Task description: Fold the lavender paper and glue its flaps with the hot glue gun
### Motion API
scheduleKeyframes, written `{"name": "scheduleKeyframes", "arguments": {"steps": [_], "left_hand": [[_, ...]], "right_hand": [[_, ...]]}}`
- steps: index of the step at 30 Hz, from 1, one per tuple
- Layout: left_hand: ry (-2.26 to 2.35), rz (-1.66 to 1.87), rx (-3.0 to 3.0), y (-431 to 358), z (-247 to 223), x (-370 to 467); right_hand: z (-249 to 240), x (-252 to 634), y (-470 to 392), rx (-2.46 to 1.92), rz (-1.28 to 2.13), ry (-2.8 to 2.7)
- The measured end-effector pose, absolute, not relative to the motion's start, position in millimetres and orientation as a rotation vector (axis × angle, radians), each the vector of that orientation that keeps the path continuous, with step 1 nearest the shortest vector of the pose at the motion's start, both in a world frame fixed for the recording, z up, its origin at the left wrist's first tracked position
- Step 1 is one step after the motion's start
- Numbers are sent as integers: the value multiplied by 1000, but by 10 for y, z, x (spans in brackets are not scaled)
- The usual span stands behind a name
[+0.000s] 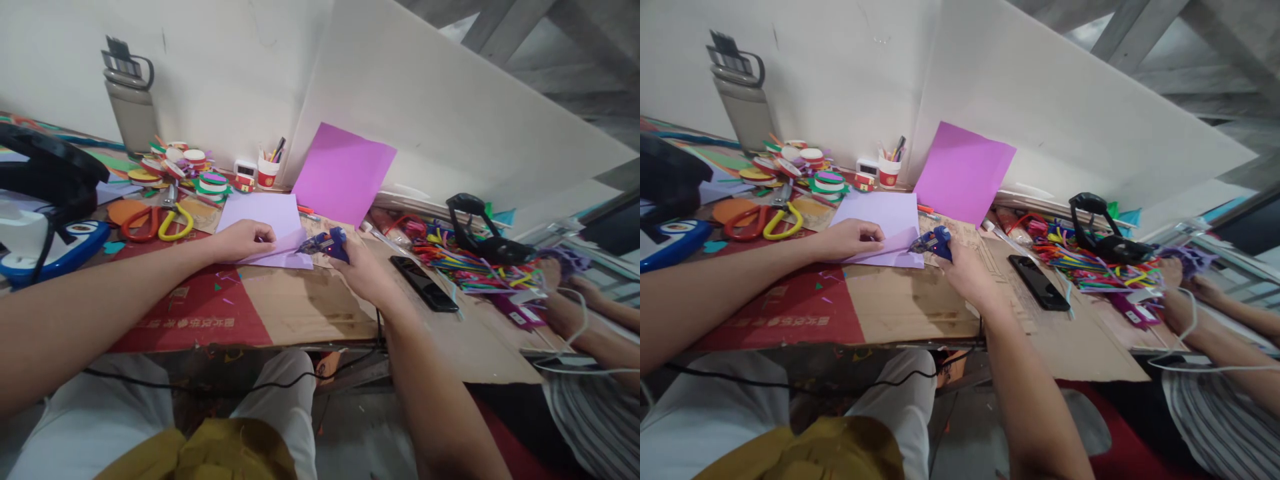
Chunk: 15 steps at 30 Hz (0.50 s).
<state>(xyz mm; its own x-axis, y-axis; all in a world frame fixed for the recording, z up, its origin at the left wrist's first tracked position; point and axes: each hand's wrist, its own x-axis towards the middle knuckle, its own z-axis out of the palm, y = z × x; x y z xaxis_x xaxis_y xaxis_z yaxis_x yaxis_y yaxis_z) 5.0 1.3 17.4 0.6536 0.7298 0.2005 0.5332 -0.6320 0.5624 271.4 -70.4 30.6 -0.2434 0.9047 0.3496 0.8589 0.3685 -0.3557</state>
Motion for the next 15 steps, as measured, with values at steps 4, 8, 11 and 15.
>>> {"name": "scheduleKeyframes", "arguments": {"steps": [4,8,11,15], "left_hand": [[989,571,2409,14,179,48],[961,534,2407,23,183,44],[959,535,2410,19,191,43],[972,548,2402,2,210,47]], "right_hand": [[339,2685,-744,-1499,156,-2143],[365,2627,-797,-1494,267,-2202],[370,2644,-803,-1499,305,-2203],[368,2664,-792,-1490,348,-2202]]}}
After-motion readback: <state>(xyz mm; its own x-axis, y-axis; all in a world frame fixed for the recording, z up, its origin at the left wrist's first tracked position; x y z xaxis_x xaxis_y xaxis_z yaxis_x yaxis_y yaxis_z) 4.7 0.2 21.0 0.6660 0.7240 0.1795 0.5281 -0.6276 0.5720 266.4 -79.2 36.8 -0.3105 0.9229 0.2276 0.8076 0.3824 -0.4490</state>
